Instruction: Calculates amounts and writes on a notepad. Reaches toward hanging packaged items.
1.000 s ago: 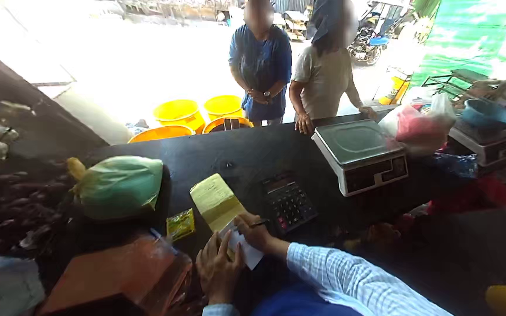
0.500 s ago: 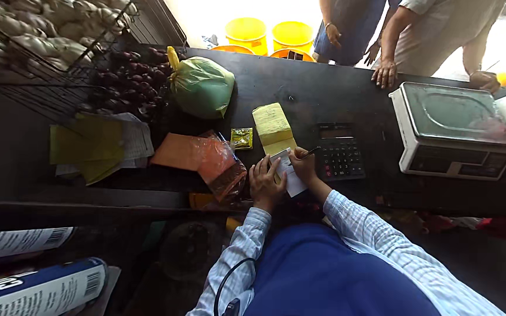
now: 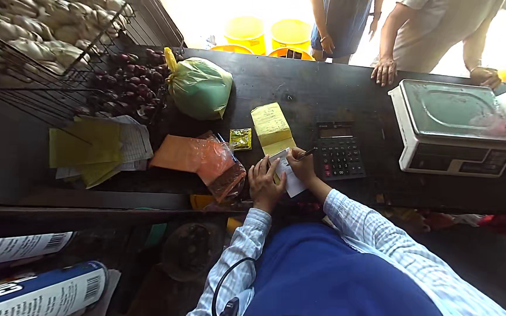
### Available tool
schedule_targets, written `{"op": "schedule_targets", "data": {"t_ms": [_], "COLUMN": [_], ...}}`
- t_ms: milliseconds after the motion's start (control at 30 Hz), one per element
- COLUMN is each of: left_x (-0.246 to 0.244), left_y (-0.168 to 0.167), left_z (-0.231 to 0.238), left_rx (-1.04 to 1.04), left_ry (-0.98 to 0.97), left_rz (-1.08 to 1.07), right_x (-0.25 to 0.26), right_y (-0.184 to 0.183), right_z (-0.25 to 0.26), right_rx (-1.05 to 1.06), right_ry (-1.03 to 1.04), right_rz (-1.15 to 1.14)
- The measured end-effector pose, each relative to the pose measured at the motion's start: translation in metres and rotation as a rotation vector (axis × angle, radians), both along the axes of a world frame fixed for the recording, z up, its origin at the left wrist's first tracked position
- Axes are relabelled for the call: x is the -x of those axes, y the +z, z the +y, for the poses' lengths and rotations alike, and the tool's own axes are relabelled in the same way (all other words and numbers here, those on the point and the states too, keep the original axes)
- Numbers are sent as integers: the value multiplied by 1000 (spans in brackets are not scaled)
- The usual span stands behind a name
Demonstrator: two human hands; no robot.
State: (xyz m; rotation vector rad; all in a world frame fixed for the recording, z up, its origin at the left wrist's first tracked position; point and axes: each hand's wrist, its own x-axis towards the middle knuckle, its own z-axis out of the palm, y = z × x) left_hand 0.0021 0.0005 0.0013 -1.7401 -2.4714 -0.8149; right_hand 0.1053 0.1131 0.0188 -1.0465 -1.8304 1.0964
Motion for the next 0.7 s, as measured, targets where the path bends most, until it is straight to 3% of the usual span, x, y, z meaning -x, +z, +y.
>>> {"op": "schedule_targets", "data": {"t_ms": [700], "left_x": [-1], "left_y": [-1], "left_z": [0], "left_rx": [12], "left_ry": [-4], "left_rz": [-7], "right_x": [-1], "right_y": [-3], "right_z": [1], "right_rx": [-19], "right_ry": [8], "right_rz": [25]}}
